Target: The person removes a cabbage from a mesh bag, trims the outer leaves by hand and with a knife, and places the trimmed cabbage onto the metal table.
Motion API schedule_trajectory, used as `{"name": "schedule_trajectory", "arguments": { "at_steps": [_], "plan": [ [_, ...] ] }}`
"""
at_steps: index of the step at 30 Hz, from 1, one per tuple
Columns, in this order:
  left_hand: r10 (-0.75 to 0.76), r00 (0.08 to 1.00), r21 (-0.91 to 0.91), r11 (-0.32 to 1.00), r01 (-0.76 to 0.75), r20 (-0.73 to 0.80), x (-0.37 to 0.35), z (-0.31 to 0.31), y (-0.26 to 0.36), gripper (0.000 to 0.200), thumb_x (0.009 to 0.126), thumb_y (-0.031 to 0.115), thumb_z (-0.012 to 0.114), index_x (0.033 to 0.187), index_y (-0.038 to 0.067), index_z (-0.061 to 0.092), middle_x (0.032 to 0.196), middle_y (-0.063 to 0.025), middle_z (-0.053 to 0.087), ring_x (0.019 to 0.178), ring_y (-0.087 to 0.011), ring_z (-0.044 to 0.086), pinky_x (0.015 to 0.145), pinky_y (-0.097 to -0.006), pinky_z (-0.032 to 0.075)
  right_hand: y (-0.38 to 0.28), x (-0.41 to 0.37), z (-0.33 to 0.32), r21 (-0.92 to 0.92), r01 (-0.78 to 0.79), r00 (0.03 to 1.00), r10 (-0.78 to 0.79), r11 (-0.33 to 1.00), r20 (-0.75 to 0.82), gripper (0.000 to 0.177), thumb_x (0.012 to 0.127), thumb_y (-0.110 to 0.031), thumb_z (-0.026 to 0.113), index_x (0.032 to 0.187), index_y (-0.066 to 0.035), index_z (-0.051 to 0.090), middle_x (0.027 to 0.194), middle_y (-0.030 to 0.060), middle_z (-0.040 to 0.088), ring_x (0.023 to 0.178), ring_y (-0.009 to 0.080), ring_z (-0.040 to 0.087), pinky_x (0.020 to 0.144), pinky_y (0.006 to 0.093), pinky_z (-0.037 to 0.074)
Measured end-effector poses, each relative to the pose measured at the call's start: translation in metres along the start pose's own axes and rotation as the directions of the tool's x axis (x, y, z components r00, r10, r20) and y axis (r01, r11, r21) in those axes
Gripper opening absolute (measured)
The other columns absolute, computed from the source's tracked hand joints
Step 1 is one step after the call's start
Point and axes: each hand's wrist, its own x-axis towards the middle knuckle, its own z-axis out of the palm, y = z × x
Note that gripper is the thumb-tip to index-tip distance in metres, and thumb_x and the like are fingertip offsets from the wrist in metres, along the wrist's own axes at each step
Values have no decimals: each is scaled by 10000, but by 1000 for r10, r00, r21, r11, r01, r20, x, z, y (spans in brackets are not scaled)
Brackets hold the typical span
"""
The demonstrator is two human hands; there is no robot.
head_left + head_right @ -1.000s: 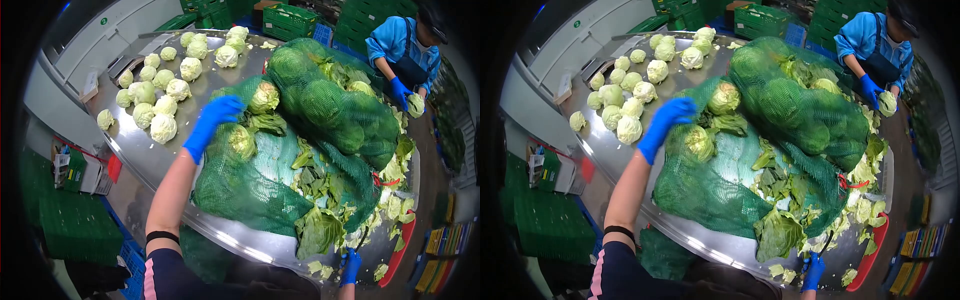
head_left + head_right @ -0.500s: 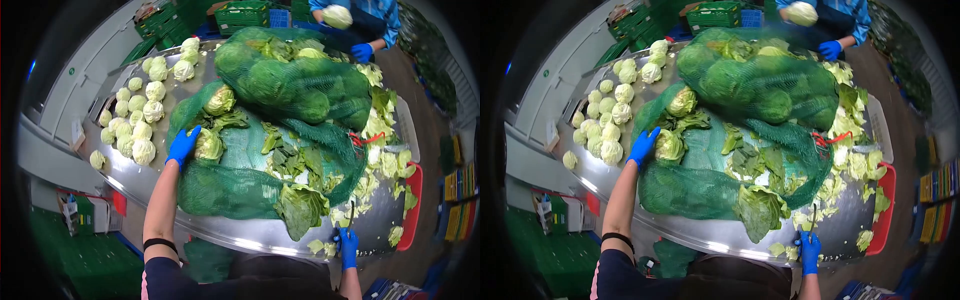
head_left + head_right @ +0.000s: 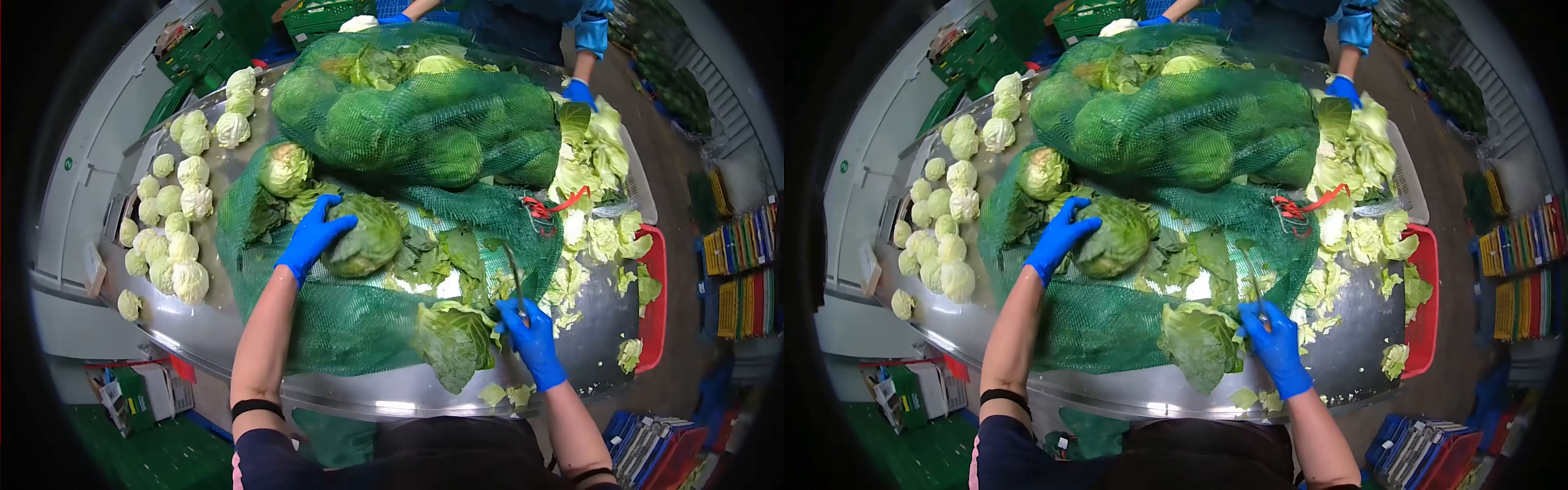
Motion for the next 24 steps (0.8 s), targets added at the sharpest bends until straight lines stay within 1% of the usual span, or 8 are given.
{"name": "schedule_trajectory", "arguments": {
  "at_steps": [4,6,9,11,13,15,19,24],
  "plan": [
    [314,942,418,844,-335,120,-58,22,26,537,794,212,719,1265,64,508,1235,-119,537,1155,-199,505,983,-342,417,-6,42,37,-31,23,995,-20,999,102,274,899,-208,620,1075,2,639,855,66,678,729,115,651,672,261,503],
    [367,911,591,699,-403,187,-96,32,30,533,794,194,715,1266,59,508,1243,-119,531,1182,-211,494,1000,-350,408,10,56,56,-88,275,961,-272,958,40,340,879,-264,642,1093,-1,633,888,86,683,755,144,652,693,288,509],
    [323,942,115,936,-332,92,-121,36,9,525,816,181,696,1282,43,497,1255,-113,528,1210,-233,482,1034,-357,379,11,59,66,-91,138,990,-133,986,53,336,894,-256,636,1162,-56,617,731,20,628,444,58,450,424,240,366],
    [-18,938,-265,961,-80,-347,-125,47,-12,492,826,151,668,1274,36,501,1242,-144,526,1188,-239,479,1025,-366,369,12,67,71,-14,46,996,-44,999,83,387,881,-292,649,1179,-50,604,750,22,622,440,61,448,411,244,358],
    [-93,927,-171,985,31,-362,-118,62,-23,526,855,119,618,1336,13,433,1270,-125,516,1179,-237,480,1027,-351,360,8,78,79,27,-25,991,22,999,130,417,880,-329,648,1187,-52,599,755,26,612,434,65,444,398,245,349],
    [-256,947,-622,779,85,-191,-106,79,-41,570,867,131,599,1382,18,384,1301,-127,500,1168,-236,484,1016,-327,368,-8,81,91,106,-73,988,57,992,145,468,859,-417,653,1135,-41,608,749,24,607,425,79,440,385,249,341],
    [-180,955,-495,868,40,-238,-121,96,-33,587,867,103,562,1411,30,353,1323,-139,482,1172,-236,484,1034,-327,348,-21,73,92,-38,-303,869,293,952,400,471,817,-527,667,855,-67,573,581,10,462,439,103,463,401,264,371],
    [59,908,-494,823,-279,-415,-172,139,16,849,772,183,684,1462,18,218,1455,-146,306,1338,-261,316,1119,-373,251,12,26,58,491,-329,934,199,806,298,443,853,-452,654,1015,-44,593,582,13,509,416,97,440,373,264,334]
  ]
}}
